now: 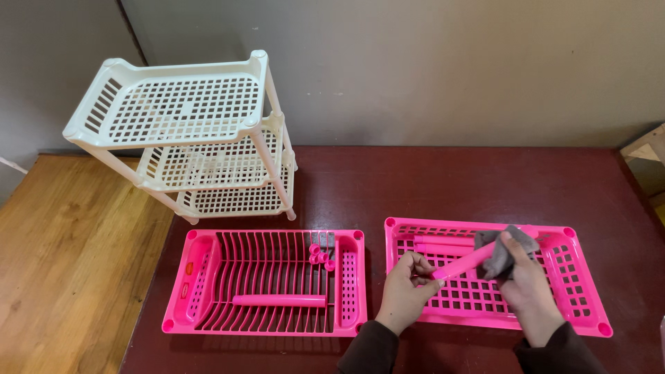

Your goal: The person wipes pink plastic shelf legs with a gray cloth, then inserts the legs into the corners of a pink plastic shelf tray. The person repeats this for multiple legs, partially assembling the shelf base.

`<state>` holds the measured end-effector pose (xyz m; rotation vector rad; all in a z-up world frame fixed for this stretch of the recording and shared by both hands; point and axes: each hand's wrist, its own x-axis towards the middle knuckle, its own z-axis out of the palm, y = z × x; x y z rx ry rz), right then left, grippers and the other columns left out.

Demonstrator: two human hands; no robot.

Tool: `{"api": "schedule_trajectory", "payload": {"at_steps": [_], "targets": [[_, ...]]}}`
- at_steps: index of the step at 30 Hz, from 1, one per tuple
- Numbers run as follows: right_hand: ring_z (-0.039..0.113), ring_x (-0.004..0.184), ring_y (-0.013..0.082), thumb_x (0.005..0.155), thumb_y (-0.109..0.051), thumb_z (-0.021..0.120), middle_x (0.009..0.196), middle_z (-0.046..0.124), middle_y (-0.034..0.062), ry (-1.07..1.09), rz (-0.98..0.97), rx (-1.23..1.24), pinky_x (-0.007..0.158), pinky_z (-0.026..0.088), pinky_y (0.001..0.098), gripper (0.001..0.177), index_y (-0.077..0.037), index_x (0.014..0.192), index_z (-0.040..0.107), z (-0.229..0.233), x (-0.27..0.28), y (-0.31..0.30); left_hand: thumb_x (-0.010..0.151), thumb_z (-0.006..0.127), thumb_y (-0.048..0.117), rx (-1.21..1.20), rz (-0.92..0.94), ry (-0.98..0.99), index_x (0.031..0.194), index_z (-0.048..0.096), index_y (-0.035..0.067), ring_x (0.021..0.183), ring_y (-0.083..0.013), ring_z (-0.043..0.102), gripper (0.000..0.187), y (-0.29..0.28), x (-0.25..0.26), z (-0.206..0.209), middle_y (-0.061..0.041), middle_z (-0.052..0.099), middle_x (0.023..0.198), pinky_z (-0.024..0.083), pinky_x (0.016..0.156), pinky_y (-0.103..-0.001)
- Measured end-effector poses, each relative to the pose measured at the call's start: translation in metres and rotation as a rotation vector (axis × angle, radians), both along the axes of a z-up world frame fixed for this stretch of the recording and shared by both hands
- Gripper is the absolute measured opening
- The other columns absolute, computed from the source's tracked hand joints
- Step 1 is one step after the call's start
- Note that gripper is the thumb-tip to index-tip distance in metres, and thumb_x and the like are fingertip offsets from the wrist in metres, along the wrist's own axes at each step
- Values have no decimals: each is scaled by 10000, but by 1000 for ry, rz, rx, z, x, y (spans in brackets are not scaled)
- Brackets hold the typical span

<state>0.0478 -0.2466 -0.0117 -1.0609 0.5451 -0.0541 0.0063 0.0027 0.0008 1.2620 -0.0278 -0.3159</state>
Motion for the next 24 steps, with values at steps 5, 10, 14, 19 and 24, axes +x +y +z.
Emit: {"api": "schedule_trajectory", "payload": {"at_steps": [5,10,14,19,24], "targets": [[554,847,184,1071,-284,727,968,586,12,-45,-79,111,699,523,356,270,-143,1243,574,-20,1,-7,851,741,-62,45,41,-40,1025,532,66,901,-96,612,301,0,-4,-4,-23,553,1025,592,803,-246],[623,878,189,931,-216,715,1004,660,45,-41,167,62,673,532,374,341,-68,1222,615,-39,-42,55,815,760,-86,19,77,-105,1025,533,66,927,-91,616,344,-17,-5,-8,-31,568,1015,581,807,-259],[603,753,281,965,-276,720,918,628,110,-12,258,45,590,522,424,393,-3,1237,641,-23,-39,49,835,767,-77,37,80,-79,1010,534,70,886,-91,595,326,-17,-9,-9,-27,577,1000,553,760,-256],[661,891,170,1012,-305,626,1015,674,27,101,-51,36,758,567,374,340,-93,1272,566,0,-10,5,845,763,-49,31,49,-11,966,513,79,855,-72,600,306,-6,-13,-6,-2,555,964,573,760,-244],[557,647,183,1011,-321,631,864,611,48,-48,100,91,610,525,372,296,-131,1234,592,-9,-31,32,837,769,-52,87,66,-56,954,509,81,837,-65,582,315,-8,-11,-12,2,577,962,560,767,-224]]}}
